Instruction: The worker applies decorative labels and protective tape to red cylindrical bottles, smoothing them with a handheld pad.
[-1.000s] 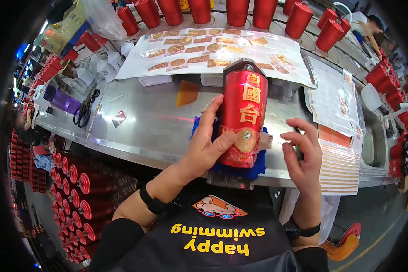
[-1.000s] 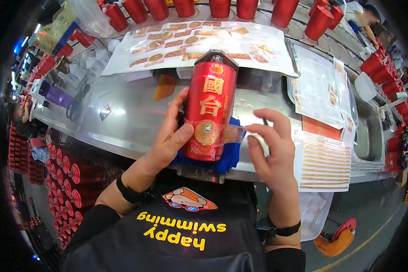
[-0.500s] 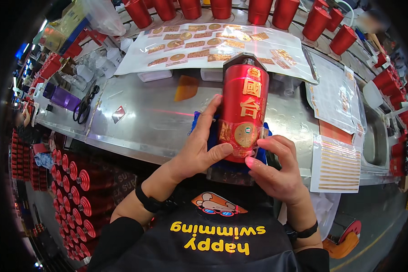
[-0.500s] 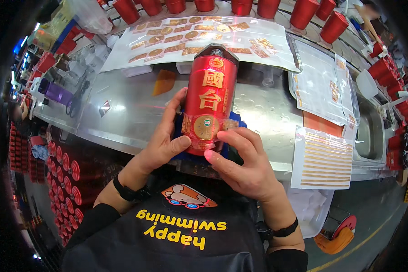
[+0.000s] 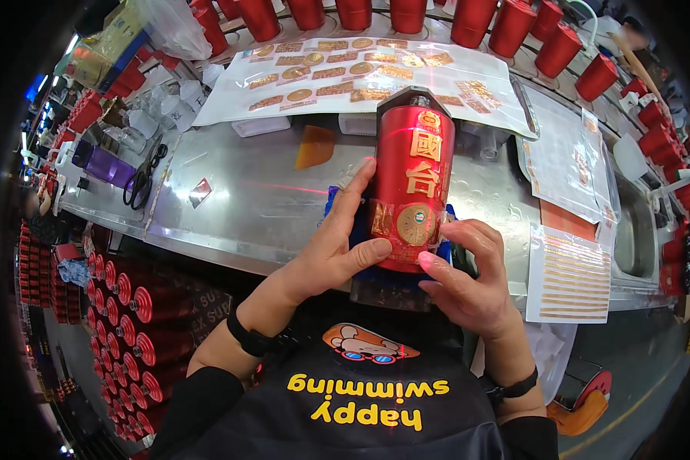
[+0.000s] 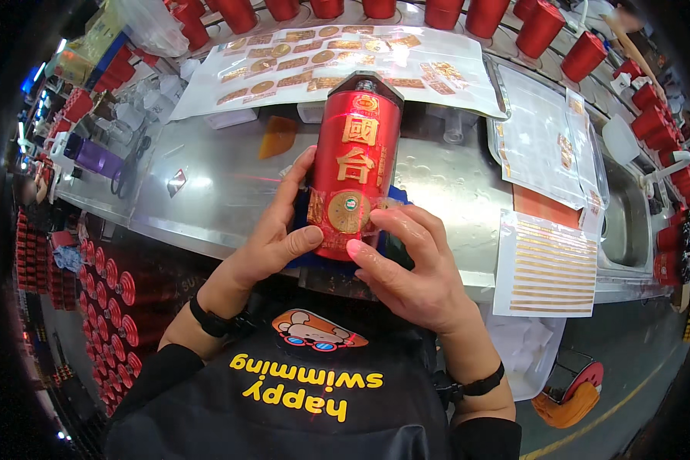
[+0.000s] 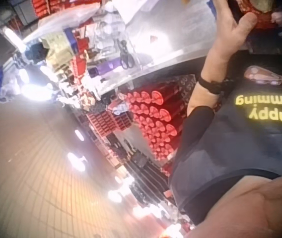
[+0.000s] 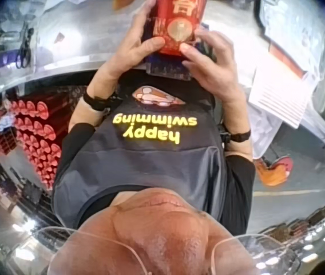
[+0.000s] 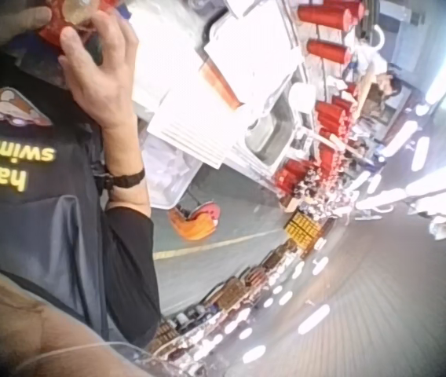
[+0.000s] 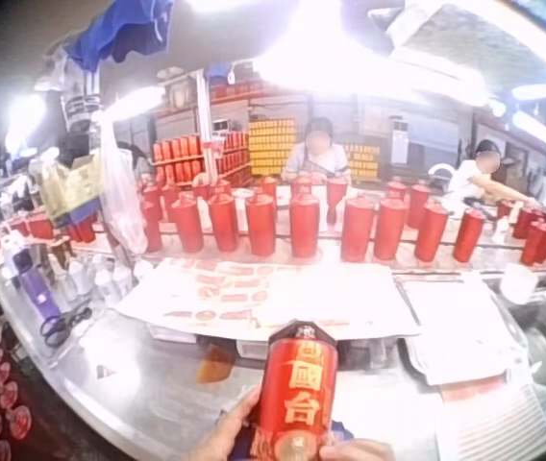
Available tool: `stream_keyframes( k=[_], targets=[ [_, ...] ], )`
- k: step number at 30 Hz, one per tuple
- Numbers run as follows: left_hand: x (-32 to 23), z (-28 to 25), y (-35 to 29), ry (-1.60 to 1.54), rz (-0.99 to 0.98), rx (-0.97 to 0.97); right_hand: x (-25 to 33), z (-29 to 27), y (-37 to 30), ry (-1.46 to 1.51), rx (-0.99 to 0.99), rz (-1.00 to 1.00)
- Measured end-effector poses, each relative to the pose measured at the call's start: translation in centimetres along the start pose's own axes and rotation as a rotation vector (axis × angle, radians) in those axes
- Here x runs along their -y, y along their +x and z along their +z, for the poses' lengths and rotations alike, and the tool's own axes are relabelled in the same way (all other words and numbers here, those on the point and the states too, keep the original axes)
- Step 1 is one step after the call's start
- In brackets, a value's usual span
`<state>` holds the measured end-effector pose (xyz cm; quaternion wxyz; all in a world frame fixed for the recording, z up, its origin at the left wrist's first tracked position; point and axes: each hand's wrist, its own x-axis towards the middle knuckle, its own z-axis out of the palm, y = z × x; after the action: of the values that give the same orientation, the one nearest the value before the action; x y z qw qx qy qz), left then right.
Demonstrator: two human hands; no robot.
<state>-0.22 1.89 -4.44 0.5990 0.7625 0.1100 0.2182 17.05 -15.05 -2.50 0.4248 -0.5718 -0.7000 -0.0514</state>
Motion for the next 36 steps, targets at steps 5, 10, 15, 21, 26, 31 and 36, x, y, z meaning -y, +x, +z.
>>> stream_keyframes(
  k=[5, 10, 15, 21, 26, 31, 36],
  targets=[
    [0.2, -0.2, 0.0, -0.040, -0.008, 0.015, -0.6, -0.2, -0.6, -0.035, -0.054, 0.006],
    [0.3, -0.2, 0.0, -0.092, -0.022, -0.017, 0.0, 0.2, 0.6, 0.007, -0.024, 0.030],
    [-0.4, 0.7, 0.1, 0.164, -0.010, -0.054, -0.6, 0.0, -0.2, -0.024, -0.017, -0.038],
    [-0.3, 0.4, 0.1, 0.070, -0.037, -0.042, -0.5, -0.6, -0.6, -0.006, -0.020, 0.003],
    [-0.5, 0.4, 0.2, 0.039, -0.048, -0.022, -0.8, -0.3, -0.9, -0.003, 0.008, -0.003],
    [-0.2, 0.8, 0.0, -0.016, -0.030, -0.052, -0.3, 0.1, -0.5, 0.057, 0.007, 0.149],
    [-0.5, 0.9, 0.2, 0.029, -0.015, -0.064, -0.6, 0.6, -0.4, 0.090, -0.023, 0.134]
  ],
)
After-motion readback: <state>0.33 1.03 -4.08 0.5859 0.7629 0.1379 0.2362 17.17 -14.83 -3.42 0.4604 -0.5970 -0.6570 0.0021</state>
